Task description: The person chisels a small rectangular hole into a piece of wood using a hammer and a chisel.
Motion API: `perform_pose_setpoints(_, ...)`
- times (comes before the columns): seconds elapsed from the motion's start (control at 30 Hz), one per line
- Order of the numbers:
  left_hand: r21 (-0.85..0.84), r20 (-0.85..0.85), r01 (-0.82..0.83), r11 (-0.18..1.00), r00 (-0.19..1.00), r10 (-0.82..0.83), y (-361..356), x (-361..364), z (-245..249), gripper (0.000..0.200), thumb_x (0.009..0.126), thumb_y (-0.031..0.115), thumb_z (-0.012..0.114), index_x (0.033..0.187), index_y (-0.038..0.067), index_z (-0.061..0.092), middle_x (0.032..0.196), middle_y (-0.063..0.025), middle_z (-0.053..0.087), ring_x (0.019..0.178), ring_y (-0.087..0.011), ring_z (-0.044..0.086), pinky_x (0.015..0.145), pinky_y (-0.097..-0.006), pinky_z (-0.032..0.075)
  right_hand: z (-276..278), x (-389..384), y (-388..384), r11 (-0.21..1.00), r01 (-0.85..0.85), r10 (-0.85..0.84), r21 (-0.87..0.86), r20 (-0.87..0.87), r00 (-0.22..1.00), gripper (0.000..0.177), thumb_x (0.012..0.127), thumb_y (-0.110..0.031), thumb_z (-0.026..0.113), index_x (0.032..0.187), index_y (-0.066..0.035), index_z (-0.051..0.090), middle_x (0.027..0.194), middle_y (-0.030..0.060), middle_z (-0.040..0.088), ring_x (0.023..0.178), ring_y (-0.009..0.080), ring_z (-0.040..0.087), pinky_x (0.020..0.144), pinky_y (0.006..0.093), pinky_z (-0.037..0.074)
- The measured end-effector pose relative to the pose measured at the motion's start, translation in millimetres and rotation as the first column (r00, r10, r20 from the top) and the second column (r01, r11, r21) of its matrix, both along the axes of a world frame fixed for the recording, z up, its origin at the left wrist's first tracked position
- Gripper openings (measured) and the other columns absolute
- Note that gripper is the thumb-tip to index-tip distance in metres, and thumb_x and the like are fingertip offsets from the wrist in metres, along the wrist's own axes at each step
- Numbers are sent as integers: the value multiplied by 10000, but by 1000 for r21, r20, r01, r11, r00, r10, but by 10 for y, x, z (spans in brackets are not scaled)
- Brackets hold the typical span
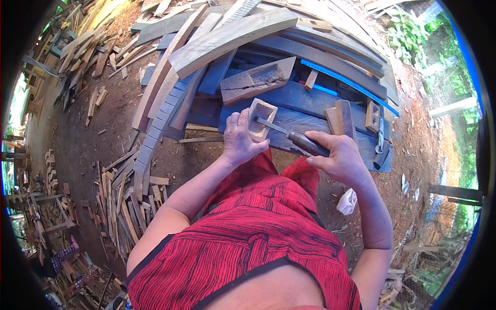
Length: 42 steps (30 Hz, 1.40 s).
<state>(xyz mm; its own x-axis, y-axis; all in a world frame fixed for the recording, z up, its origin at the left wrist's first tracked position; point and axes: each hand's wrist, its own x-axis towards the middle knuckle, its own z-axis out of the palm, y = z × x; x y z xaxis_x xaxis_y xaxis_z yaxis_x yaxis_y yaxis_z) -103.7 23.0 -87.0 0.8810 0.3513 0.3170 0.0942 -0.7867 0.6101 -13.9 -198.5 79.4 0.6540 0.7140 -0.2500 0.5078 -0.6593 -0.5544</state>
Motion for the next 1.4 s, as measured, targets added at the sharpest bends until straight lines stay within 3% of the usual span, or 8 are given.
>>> perform_pose_setpoints(0.07,-25,13,-2,1000,1000,3,1,-1,-3,905,522,331,821,1278,21,432,1058,-157,482,1003,-345,484,873,-447,439,-58,93,-41,1000,-13,13,17,4,1000,547,690,-143,754,1202,-7,619,1020,162,700,894,245,687,816,318,500)
perform_pose_setpoints(0.17,-50,25,12,999,1000,-11,40,-33,-12,893,524,326,814,1284,34,447,1056,-154,490,1009,-346,491,879,-449,440,-45,320,-42,972,215,-139,98,-500,855,533,666,-96,751,1171,29,636,1019,91,701,922,134,636,863,269,478)
perform_pose_setpoints(0.33,-45,6,36,998,999,-36,110,-15,2,878,516,322,806,1279,51,465,1060,-149,499,1011,-344,496,876,-446,450,-253,129,-154,966,154,-94,209,-271,958,476,688,-88,748,1137,36,651,971,77,693,874,146,640,847,269,486)
perform_pose_setpoints(0.53,-91,-50,281,955,957,-286,423,19,140,874,516,295,781,1287,29,468,1103,-159,527,1075,-349,511,924,-437,452,-82,231,-178,819,443,-171,365,-582,795,422,684,-75,789,1074,-24,637,899,54,649,860,140,631,832,257,491)
perform_pose_setpoints(0.6,-96,-88,407,908,906,-415,481,86,173,885,524,250,773,1329,47,465,1188,-162,525,1149,-343,500,996,-422,429,-29,193,3,692,148,5,706,-210,978,372,683,-20,781,1025,-46,637,909,18,654,868,142,632,787,278,500)
perform_pose_setpoints(0.73,-84,-66,471,878,877,-476,478,278,151,863,528,223,758,1325,48,475,1204,-157,531,1160,-341,494,1024,-412,418,76,148,213,767,-29,-23,641,73,997,354,687,-52,806,982,-49,610,885,22,653,835,100,618,752,259,493)
perform_pose_setpoints(1.03,-188,-176,524,831,814,-554,374,433,326,813,552,148,701,1332,75,479,1205,-131,535,1196,-311,471,1057,-394,384,262,94,288,830,37,-163,556,180,970,312,725,-78,795,946,-56,575,744,-8,578,707,27,531,629,218,468)
perform_pose_setpoints(1.4,-172,-232,529,831,798,-557,379,433,317,838,570,165,711,1364,102,452,1251,-121,513,1220,-322,448,1070,-418,365,238,-60,505,823,-167,-28,543,333,943,299,715,-85,781,904,-50,552,682,48,528,628,125,526,601,274,464)
